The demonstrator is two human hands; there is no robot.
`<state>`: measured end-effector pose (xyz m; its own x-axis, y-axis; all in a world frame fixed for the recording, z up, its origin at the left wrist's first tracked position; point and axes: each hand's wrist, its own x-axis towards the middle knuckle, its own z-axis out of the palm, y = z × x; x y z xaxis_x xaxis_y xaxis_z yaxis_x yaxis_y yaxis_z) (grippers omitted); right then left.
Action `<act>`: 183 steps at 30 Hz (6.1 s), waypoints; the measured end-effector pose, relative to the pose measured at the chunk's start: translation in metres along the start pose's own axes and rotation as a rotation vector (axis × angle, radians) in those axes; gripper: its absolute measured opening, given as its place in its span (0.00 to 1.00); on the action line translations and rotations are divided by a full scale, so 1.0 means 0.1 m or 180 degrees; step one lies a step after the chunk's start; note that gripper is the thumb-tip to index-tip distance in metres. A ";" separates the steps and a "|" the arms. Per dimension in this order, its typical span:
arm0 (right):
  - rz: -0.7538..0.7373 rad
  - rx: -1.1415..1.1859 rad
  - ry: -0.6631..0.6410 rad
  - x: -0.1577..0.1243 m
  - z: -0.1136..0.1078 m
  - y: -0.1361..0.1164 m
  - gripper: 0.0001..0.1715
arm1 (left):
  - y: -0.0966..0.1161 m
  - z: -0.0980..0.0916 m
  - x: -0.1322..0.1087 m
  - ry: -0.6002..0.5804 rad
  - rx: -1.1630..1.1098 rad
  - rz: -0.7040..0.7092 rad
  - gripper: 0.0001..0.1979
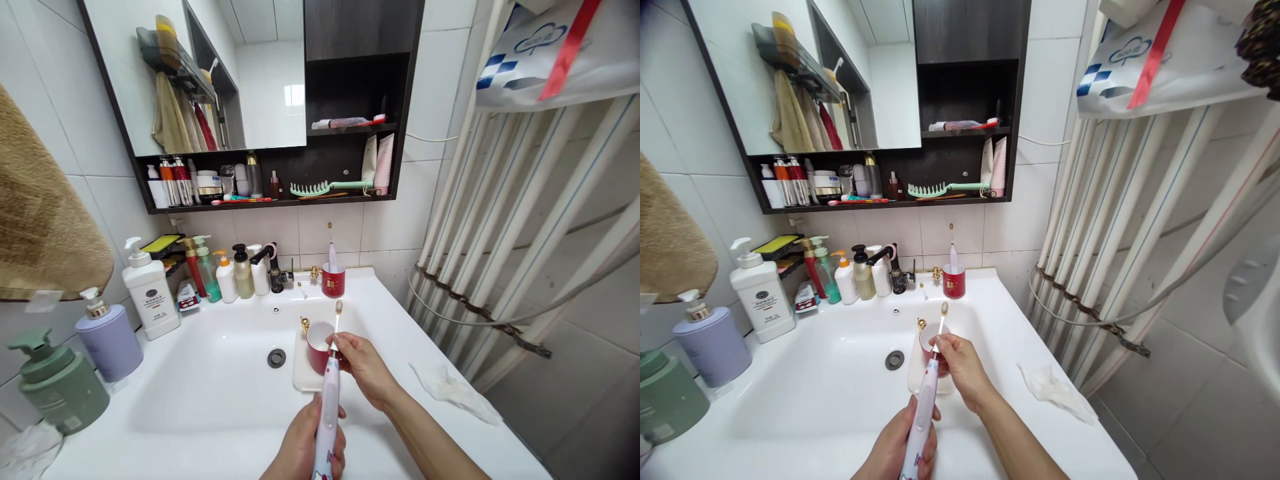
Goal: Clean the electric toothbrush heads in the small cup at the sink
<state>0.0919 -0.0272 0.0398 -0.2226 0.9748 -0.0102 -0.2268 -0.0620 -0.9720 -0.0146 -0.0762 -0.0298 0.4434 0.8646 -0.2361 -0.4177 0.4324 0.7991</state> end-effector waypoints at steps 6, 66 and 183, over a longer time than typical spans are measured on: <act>0.0024 -0.0003 -0.0002 -0.02 0.02 0.04 0.14 | 0.00 0.01 0.00 -0.0041 -0.0022 0.0049 0.26; -0.0113 0.0305 -0.0065 -0.05 0.15 0.07 0.17 | -0.04 0.02 0.00 -0.0295 -0.0251 0.0233 0.21; -0.1423 -0.2883 0.1755 1.60 -1.50 -0.49 0.15 | 1.01 0.73 2.23 0.0657 0.4595 0.1904 0.09</act>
<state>0.2094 0.1641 0.0505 0.2016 0.8459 0.4937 0.6334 0.2719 -0.7245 0.1000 0.1419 0.0385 0.3361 0.8848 0.3227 0.6462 -0.4659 0.6045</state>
